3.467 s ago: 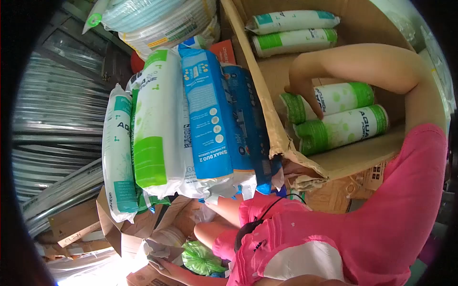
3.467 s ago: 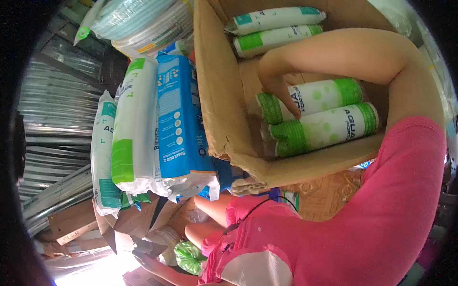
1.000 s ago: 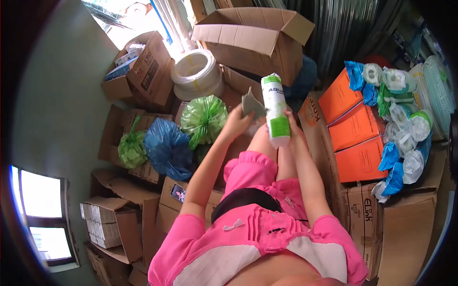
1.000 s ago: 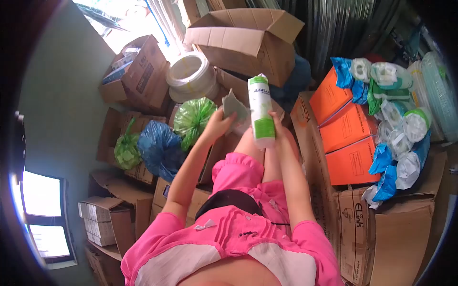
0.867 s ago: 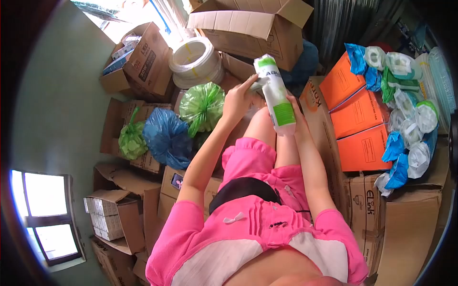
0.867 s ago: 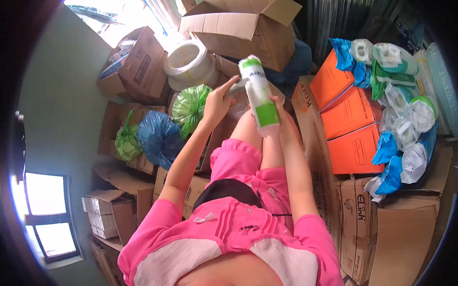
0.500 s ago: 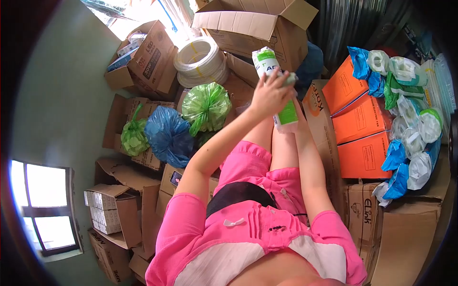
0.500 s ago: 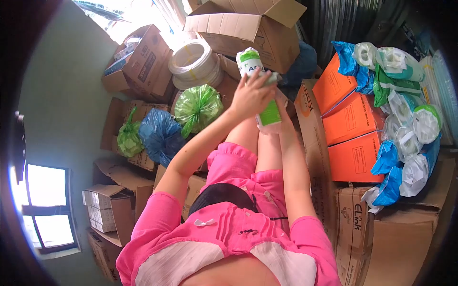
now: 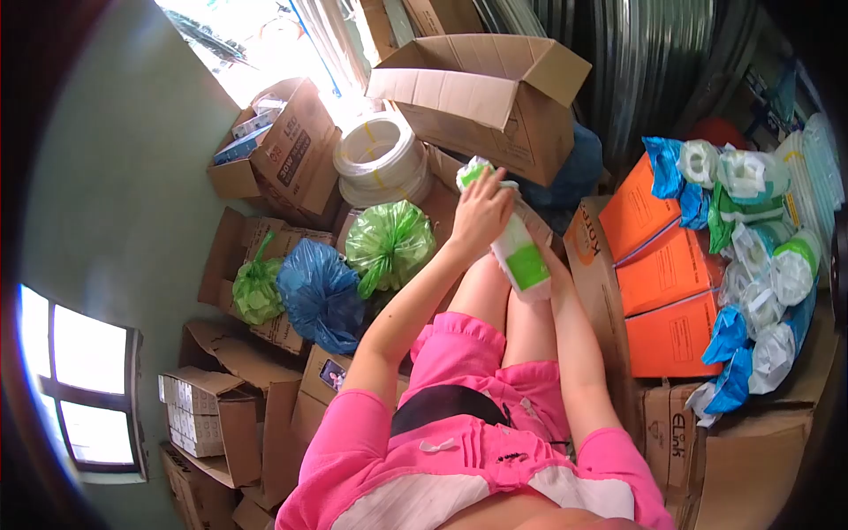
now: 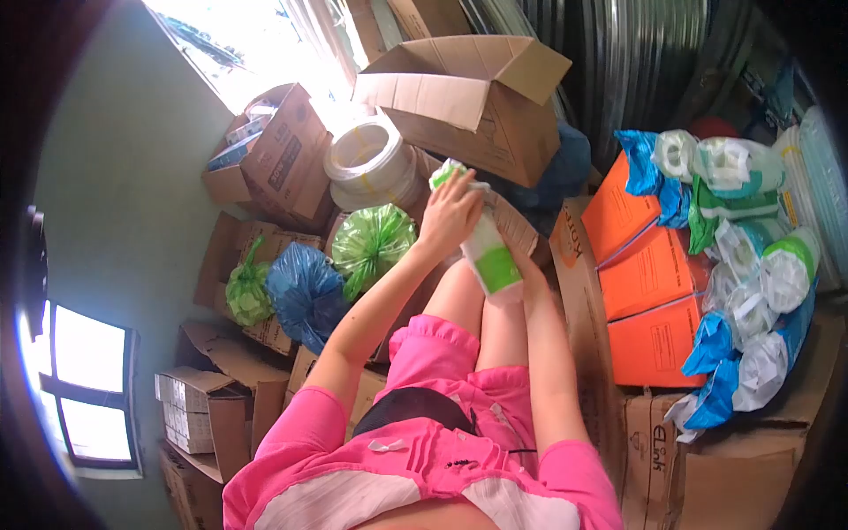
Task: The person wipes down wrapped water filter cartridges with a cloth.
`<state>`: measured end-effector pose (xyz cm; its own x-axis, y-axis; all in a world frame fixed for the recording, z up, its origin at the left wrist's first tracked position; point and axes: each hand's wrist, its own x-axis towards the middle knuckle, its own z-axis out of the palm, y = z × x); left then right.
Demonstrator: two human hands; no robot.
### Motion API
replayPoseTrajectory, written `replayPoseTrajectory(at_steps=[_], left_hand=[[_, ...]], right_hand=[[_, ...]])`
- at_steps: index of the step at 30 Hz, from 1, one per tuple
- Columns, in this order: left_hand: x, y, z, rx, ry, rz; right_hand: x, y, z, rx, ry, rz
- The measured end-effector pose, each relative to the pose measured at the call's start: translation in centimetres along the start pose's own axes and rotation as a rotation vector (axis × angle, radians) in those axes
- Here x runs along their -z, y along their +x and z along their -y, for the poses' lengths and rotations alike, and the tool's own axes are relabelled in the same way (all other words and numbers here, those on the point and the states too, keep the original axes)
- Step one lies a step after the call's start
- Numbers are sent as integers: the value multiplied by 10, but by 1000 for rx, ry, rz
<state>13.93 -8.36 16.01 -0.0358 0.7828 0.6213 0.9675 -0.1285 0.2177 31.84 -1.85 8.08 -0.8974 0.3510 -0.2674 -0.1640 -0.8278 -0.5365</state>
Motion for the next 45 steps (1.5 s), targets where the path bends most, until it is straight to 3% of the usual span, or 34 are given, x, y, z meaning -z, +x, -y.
replayPoseTrajectory(at_steps=[1, 3, 4, 5, 7, 9, 10, 12, 16, 19, 21, 23, 26, 29, 32, 35, 37, 38, 42, 45], left_hand=[[-5, 7, 10, 79, 52, -110], [-7, 10, 20, 289, 205, -46], [-11, 7, 22, 264, 234, -38], [-14, 0, 19, 237, 265, -28], [0, -18, -3, -115, 420, 153], [-2, -43, -23, -216, 88, 52], [5, -41, -21, -247, 201, 44], [14, -39, -21, -304, 415, 28], [3, -12, 6, 135, 354, -126], [-13, -23, -15, 0, 269, 51], [-18, -38, -34, -271, 155, 146], [-13, -36, -50, -297, 103, 53], [-25, -10, -17, -192, 273, 109], [-26, 19, 8, 196, 154, 92], [-24, 22, 7, 131, 12, 321], [-27, -7, -24, -187, -136, 326], [-24, -16, -34, -497, -91, 364], [-18, -19, -36, -452, -134, 428], [-27, -2, -23, -300, -91, 189], [-43, 18, -6, 24, 28, 173]], right_hand=[[3, 2, 0, -8, 1, -5], [10, 5, -6, -34, -3, -14], [15, 6, -9, -44, -2, -21], [21, 6, -12, -49, 1, -29], [31, 3, -22, -45, 21, -54], [39, -2, -32, -28, 67, -123], [33, -8, -30, -20, 106, -180], [18, -15, -18, -60, -5, -75], [-1, -20, -16, -100, -6, -65], [-3, -14, -17, -80, 25, -74], [1, -8, -19, -38, 57, -63], [8, -8, -26, 7, 103, -67], [12, -9, -24, 85, 158, -60], [11, 3, -20, 165, 218, -37], [11, 13, -20, 237, 284, -23], [15, 15, -19, 293, 334, -8], [18, 15, -18, 328, 361, 7], [20, 16, -17, 339, 369, 15], [21, 12, -17, 347, 366, -2], [19, 8, -17, 341, 351, -15]])
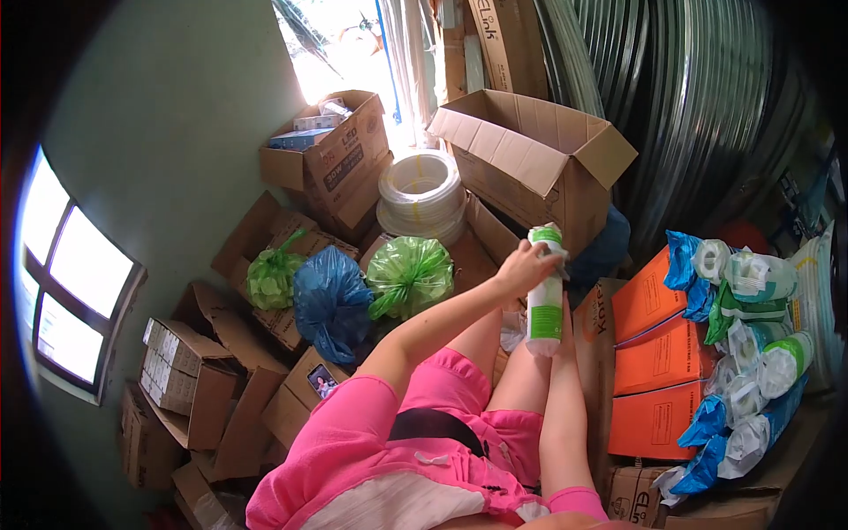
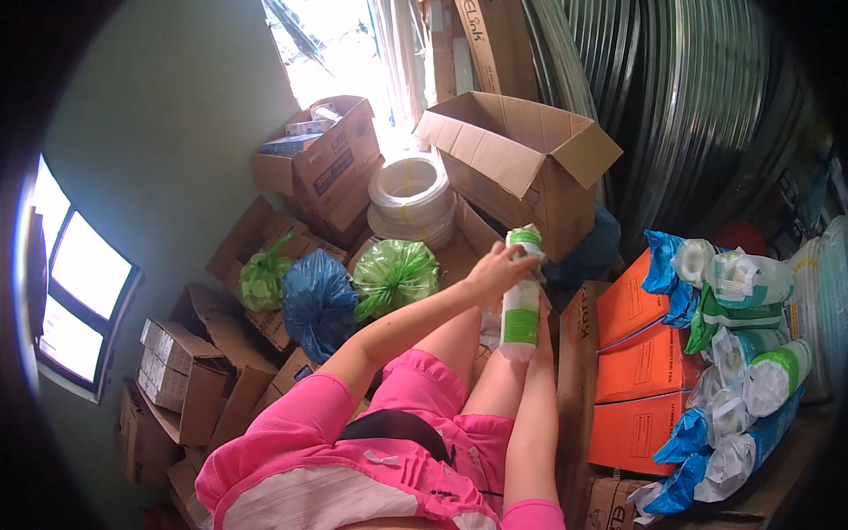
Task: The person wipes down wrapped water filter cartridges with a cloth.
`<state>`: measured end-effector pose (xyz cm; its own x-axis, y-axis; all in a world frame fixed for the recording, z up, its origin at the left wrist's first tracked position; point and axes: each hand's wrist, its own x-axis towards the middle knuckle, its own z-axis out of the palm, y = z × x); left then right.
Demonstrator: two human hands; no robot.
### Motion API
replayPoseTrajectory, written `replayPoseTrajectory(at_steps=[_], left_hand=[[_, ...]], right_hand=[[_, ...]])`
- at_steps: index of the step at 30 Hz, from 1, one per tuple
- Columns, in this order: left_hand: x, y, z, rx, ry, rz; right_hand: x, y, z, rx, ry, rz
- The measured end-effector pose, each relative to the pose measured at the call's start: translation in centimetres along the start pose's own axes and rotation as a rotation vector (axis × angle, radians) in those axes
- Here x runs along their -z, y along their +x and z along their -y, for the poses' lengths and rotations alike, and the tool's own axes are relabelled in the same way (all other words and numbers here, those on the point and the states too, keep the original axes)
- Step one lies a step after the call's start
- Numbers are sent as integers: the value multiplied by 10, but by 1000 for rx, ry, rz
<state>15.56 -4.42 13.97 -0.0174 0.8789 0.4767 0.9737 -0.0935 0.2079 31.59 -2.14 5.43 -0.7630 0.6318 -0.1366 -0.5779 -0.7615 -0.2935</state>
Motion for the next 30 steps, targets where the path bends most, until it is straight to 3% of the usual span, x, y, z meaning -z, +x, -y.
replayPoseTrajectory(at_steps=[1, 4, 5, 6, 8, 11, 14, 16, 17, 20, 21, 24, 27, 30], left_hand=[[-2, 3, 1, 55, 24, -25], [7, -9, -4, -311, 375, 194], [-19, -22, -7, -335, 210, 39], [-6, -38, -24, -322, 177, 65], [-16, -58, -31, -547, 17, 95], [5, -55, -35, -617, -98, 109], [-6, -36, -11, -392, -61, 80], [-13, -22, 4, -80, -34, 36], [-16, -21, 7, -33, -55, -37], [-8, -40, -13, -170, -89, 95], [-10, -55, -23, -282, -116, -6], [14, -81, -44, -567, -169, 25], [19, -88, -43, -400, -248, 24], [5, -68, -29, -168, -199, -139]], right_hand=[[-1, 1, -1, -5, -1, -2], [-5, 2, -1, -1, -14, -7], [-6, 3, -2, -2, -19, -10], [-7, 3, 0, 1, -15, -8], [-6, 4, 0, 0, -7, -7], [-7, 5, -3, -6, -11, -5], [-11, 7, -4, -9, -24, 1], [-10, 7, -7, -23, -23, -6], [-10, 7, -9, -25, -30, -11], [-13, 5, -11, -33, -40, -16], [-14, 4, -10, -31, -42, -12], [-12, -1, -11, -31, -33, -19], [-10, -3, -7, -26, -39, -22], [-9, -6, -6, -20, -46, -32]])
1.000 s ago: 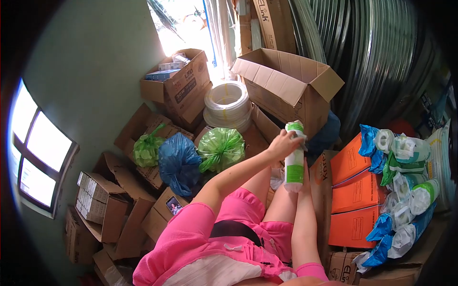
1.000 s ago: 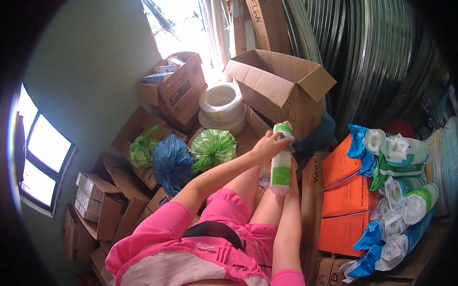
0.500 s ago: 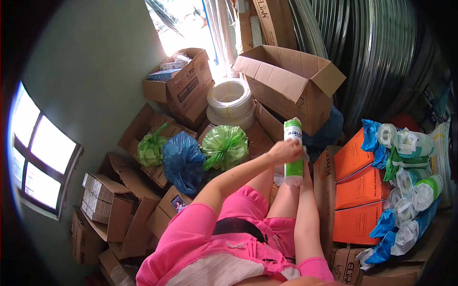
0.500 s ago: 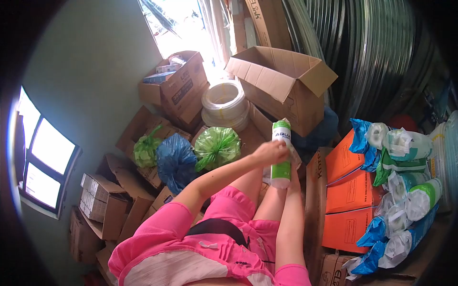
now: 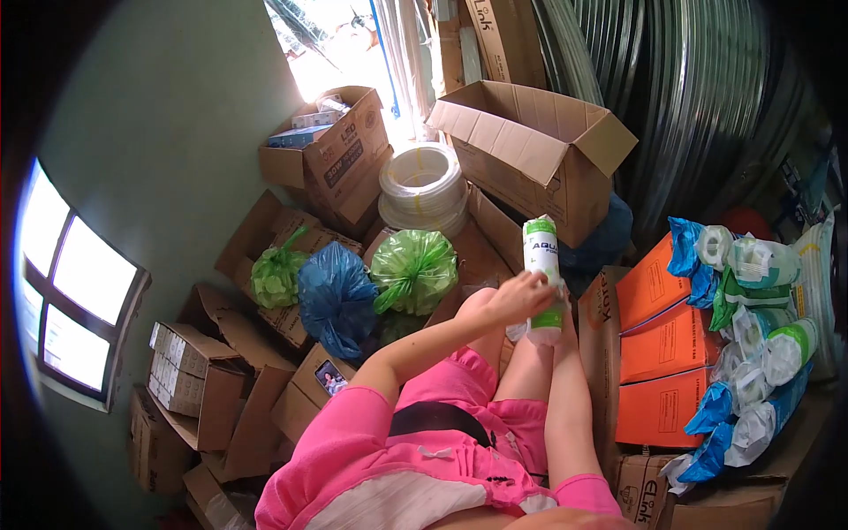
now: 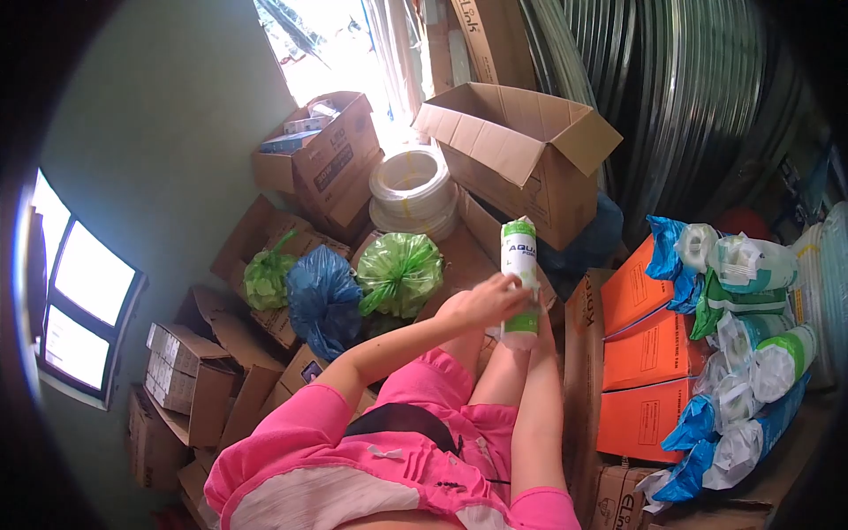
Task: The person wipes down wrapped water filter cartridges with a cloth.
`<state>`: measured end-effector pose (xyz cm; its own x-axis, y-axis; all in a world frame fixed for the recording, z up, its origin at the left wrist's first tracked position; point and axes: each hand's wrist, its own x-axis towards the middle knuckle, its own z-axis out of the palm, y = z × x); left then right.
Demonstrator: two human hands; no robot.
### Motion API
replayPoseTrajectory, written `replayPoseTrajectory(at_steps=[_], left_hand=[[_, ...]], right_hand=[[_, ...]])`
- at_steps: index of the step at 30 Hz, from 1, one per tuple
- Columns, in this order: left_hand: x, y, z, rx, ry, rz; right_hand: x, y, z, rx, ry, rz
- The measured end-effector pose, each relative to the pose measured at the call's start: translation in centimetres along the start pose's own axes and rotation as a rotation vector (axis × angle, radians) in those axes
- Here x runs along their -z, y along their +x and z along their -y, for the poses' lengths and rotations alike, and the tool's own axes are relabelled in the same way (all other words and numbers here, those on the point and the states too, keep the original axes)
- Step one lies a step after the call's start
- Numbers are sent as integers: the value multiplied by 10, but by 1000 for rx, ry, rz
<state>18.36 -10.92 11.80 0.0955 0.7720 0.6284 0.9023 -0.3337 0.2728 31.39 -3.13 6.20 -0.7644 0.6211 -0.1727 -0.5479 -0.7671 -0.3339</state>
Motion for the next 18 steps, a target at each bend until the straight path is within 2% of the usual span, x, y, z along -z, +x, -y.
replayPoseTrajectory(at_steps=[2, 3, 6, 10, 13, 16, 18], left_hand=[[-7, 13, 19, 208, 66, -55], [-7, 19, 26, 237, 84, -73], [-7, 14, 15, 217, 85, -7], [-2, -21, -26, 76, -137, 201], [-4, -15, -26, -3, -134, 133], [-9, 10, -7, 114, -28, 23], [-7, 29, 9, 293, 10, -93]], right_hand=[[0, -3, 2, -1, -1, 1], [1, -4, 2, -2, -4, -1], [0, -5, 2, -5, -9, -1], [0, -5, -1, -11, -4, -4], [2, -3, -1, -9, -5, -4], [3, -6, 1, -20, -15, -5], [3, -12, 3, -24, -20, -10]])
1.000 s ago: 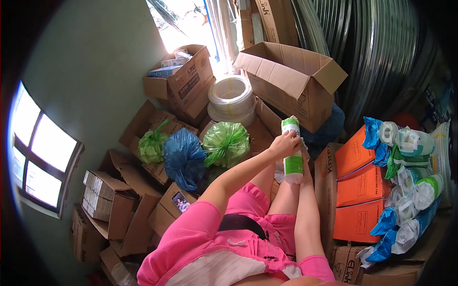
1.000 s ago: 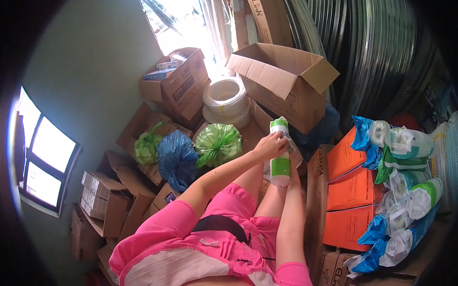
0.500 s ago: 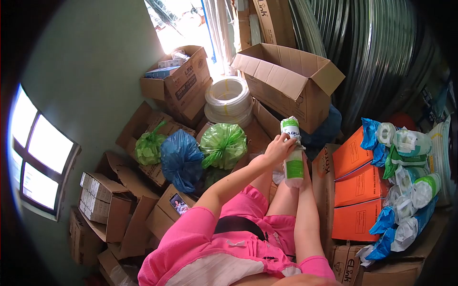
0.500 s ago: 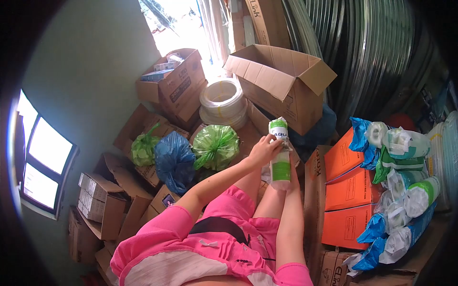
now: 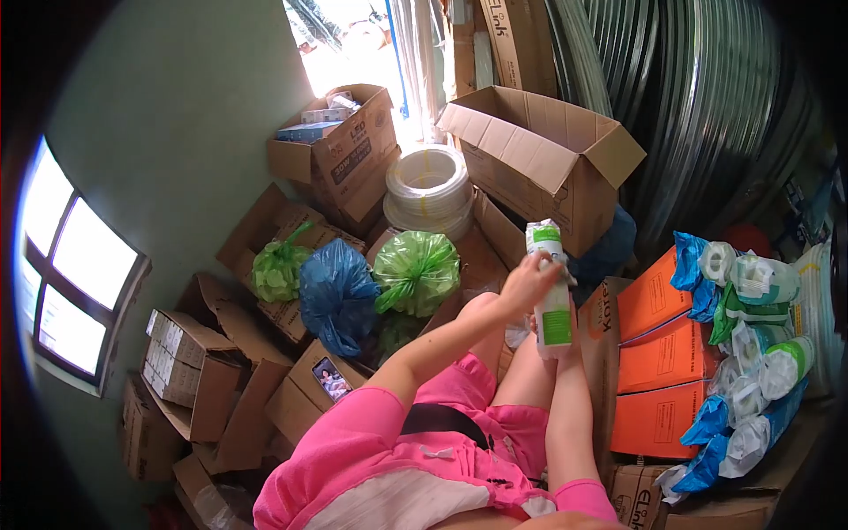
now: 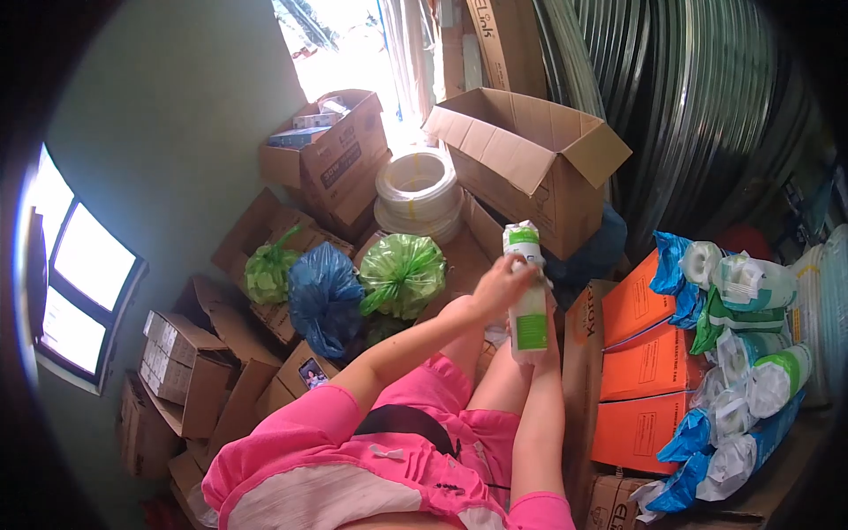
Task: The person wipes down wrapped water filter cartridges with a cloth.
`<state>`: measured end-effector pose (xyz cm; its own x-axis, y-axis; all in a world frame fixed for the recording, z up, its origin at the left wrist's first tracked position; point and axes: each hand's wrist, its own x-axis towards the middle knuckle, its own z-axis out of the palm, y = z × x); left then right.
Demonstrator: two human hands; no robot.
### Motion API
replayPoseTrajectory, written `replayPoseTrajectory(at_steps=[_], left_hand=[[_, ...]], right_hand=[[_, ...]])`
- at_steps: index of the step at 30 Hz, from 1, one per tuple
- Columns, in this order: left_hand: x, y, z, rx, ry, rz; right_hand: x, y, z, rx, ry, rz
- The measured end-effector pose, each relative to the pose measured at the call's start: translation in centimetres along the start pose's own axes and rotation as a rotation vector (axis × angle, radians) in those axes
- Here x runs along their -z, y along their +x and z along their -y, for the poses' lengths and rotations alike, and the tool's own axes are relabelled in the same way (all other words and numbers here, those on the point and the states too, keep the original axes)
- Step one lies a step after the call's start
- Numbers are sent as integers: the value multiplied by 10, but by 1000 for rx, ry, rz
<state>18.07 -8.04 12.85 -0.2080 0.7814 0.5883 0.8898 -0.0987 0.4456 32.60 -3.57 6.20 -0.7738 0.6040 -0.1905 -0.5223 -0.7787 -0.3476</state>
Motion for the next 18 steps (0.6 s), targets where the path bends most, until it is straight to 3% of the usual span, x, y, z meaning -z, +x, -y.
replayPoseTrajectory(at_steps=[1, 4, 6, 8, 10, 13, 16, 18], left_hand=[[0, 9, 6, 66, 19, -38], [0, 9, 10, 16, 90, -47], [5, -15, -2, -92, -16, 118], [2, -41, 1, -384, -104, 325], [14, -42, -1, -669, -89, 264], [22, -18, 5, -511, -63, 249], [9, 9, 16, -58, -46, -37], [0, 19, 24, 47, -67, -171]], right_hand=[[2, -2, 2, 0, -3, -3], [5, -4, 4, -4, -5, -9], [4, -4, 5, -9, -1, -8], [5, -1, 5, -13, 4, -2], [6, 0, 4, -19, 11, 1], [6, -8, 2, -60, 19, -13], [-4, -16, 6, -172, -52, 54], [24, 0, 13, -201, -265, 136]])
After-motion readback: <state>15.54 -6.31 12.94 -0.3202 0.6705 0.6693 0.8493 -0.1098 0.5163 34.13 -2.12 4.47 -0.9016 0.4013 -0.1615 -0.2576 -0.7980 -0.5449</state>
